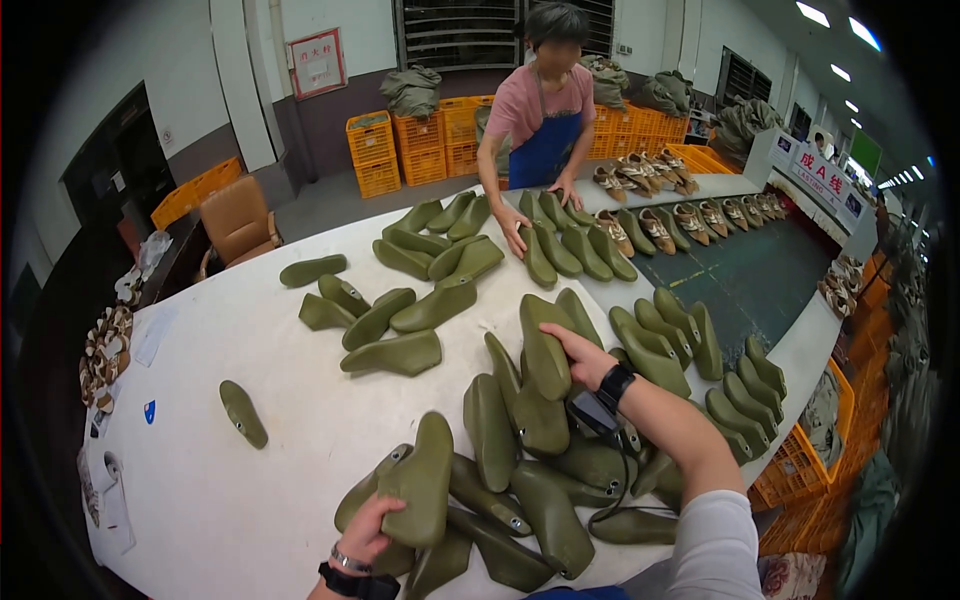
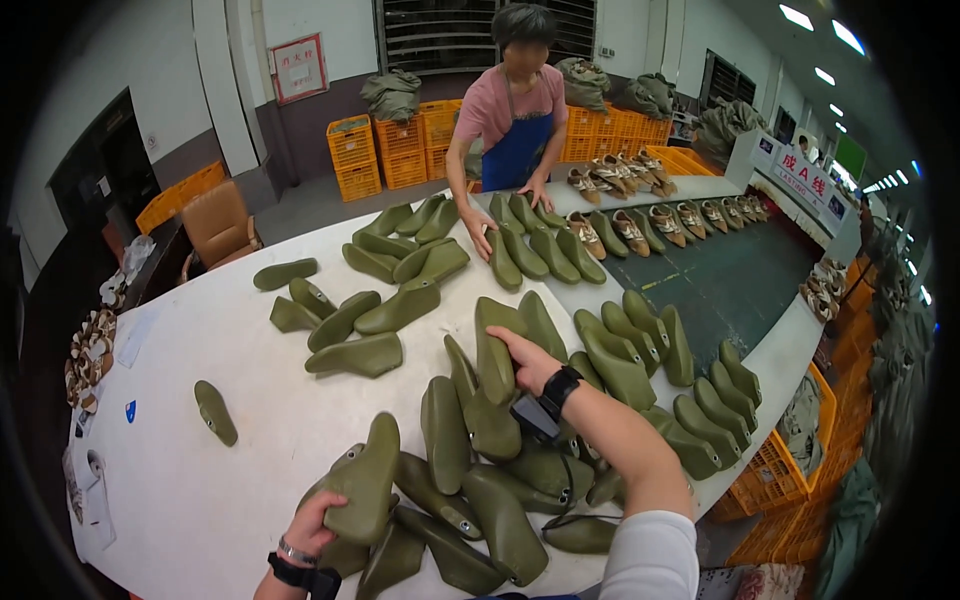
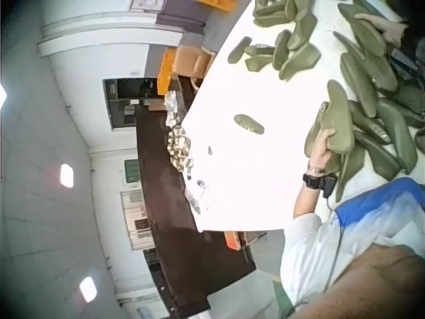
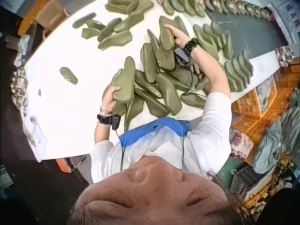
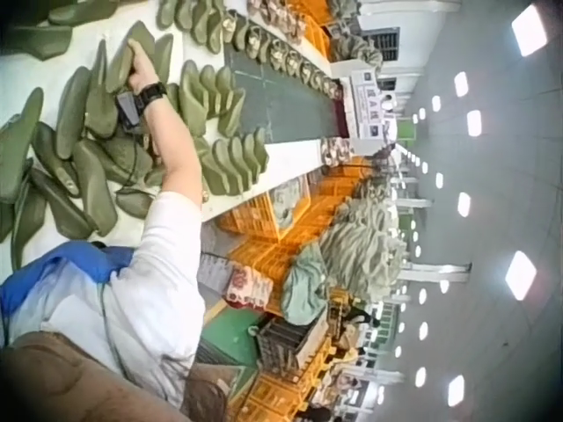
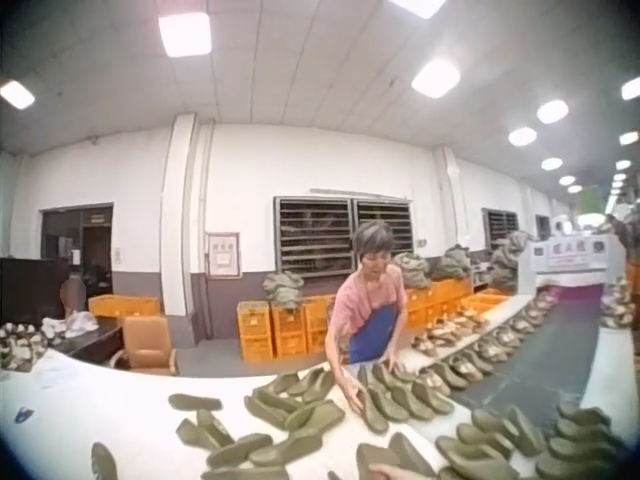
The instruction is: Organizing and arranging green plastic shoe lasts on a workbench in a manufacturing environment.
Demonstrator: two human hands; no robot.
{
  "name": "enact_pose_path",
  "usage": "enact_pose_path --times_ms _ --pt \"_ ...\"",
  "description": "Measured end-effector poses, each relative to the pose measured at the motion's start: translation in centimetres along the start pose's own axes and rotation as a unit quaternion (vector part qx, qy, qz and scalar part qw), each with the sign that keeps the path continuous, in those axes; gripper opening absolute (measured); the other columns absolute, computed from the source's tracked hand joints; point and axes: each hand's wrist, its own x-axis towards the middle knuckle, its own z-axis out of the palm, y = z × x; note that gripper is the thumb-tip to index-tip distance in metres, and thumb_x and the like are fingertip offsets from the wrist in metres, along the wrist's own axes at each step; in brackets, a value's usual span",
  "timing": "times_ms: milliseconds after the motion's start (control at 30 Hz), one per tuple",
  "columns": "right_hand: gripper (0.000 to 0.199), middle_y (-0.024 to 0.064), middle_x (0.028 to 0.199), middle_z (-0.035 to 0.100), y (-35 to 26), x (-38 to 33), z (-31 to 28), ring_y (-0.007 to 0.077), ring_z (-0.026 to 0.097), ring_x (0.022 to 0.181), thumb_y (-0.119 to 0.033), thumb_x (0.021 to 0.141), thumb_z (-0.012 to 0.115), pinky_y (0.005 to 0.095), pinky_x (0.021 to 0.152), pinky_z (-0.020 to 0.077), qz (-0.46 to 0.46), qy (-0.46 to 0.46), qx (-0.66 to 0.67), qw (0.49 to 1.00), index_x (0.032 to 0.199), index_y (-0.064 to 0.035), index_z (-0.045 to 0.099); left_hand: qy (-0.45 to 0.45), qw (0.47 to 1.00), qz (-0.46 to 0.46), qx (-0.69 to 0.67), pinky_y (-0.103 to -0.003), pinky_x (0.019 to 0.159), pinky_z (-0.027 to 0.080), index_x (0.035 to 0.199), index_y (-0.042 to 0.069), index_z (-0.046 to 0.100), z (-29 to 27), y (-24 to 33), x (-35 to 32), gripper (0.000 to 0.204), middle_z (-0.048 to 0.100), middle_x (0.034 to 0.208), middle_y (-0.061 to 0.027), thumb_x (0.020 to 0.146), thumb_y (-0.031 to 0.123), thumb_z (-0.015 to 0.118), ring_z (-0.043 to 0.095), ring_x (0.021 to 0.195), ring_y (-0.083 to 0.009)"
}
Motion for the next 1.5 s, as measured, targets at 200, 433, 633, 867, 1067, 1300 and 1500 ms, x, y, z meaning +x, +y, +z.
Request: enact_pose_path --times_ms 200,433,633,867,1067,1300,1500 --pt "0.051 0.0125 0.107 0.059 -4.7 10.8 -2.4 0.0245 0.057 0.096 -0.044 0.076 0.068 0.0380 0.086 0.0466 -0.091 0.044 0.068 0.993 0.111 -0.0090 0.055 0.005 1.000 -0.007 -0.003 -0.036 0.088 0.049 0.120 -0.003 0.047 -0.8 -1.4 -0.2 0.042 0.058 0.113 -0.0123 0.079 0.003 0.055 0.060 0.099 -0.0243" --pt "0.047 0.0083 0.106 0.060 -1.2 2.8 4.2 0.0141 0.060 0.086 -0.037 0.088 0.057 0.0245 0.072 0.0488 -0.198 -0.165 -0.188 0.948 0.125 -0.0098 0.047 -0.045 0.999 0.019 0.016 -0.033 0.094 0.044 0.130 -0.001 0.037 1.8 0.3 0.0 0.053 0.050 0.124 -0.0112 0.080 0.003 0.052 0.051 0.111 -0.0212" --pt "0.052 0.0071 0.116 0.056 10.5 -12.2 6.7 0.0137 0.055 0.099 -0.040 0.089 0.057 0.0281 0.082 0.0465 0.067 -0.213 -0.103 0.969 0.128 -0.0076 0.045 -0.162 0.975 0.090 0.120 -0.036 0.101 0.037 0.138 0.000 0.026 10.5 -0.1 -0.9 0.063 0.042 0.133 -0.0125 0.081 0.003 0.053 0.043 0.121 -0.0216" --pt "0.041 0.0085 0.107 0.062 11.4 -18.7 0.4 0.0207 0.061 0.095 -0.029 0.085 0.065 0.0384 0.085 0.0506 -0.041 -0.123 0.108 0.986 0.115 -0.0028 0.055 -0.311 0.804 0.161 0.480 -0.032 0.107 0.025 0.142 0.001 0.019 13.3 -2.8 -3.4 0.078 0.029 0.143 -0.0150 0.084 0.023 0.065 0.030 0.132 -0.0230" --pt "0.058 0.0133 0.105 0.062 1.6 -17.7 -10.4 0.0219 0.062 0.091 -0.043 0.082 0.063 0.0353 0.079 0.0506 -0.142 0.135 -0.192 0.962 0.116 0.0019 0.053 -0.097 0.714 0.287 0.631 -0.038 0.093 0.041 0.125 0.000 0.046 1.7 -5.3 -5.9 0.060 0.052 0.120 -0.0185 0.075 0.025 0.069 0.049 0.112 -0.0316" --pt "0.065 0.0258 0.117 0.055 3.3 -8.1 -20.3 0.0397 0.053 0.108 -0.037 0.079 0.058 0.0435 0.093 0.0401 -0.175 0.315 -0.648 0.671 0.129 0.0010 0.039 0.106 0.606 0.206 0.761 -0.049 0.092 0.040 0.129 0.005 0.042 -9.4 -13.6 -8.8 0.077 0.048 0.122 -0.0207 0.067 0.039 0.074 0.045 0.114 -0.0373" --pt "0.044 0.0214 0.107 0.058 5.5 -11.0 -5.7 0.0363 0.055 0.101 -0.024 0.075 0.066 0.0398 0.087 0.0449 -0.488 0.166 -0.691 0.507 0.113 -0.0022 0.056 0.169 0.680 0.253 0.667 -0.040 0.087 0.046 0.124 0.004 0.046 -8.6 -17.6 -9.5 0.068 0.051 0.117 -0.0216 0.067 0.029 0.074 0.052 0.103 -0.0397"
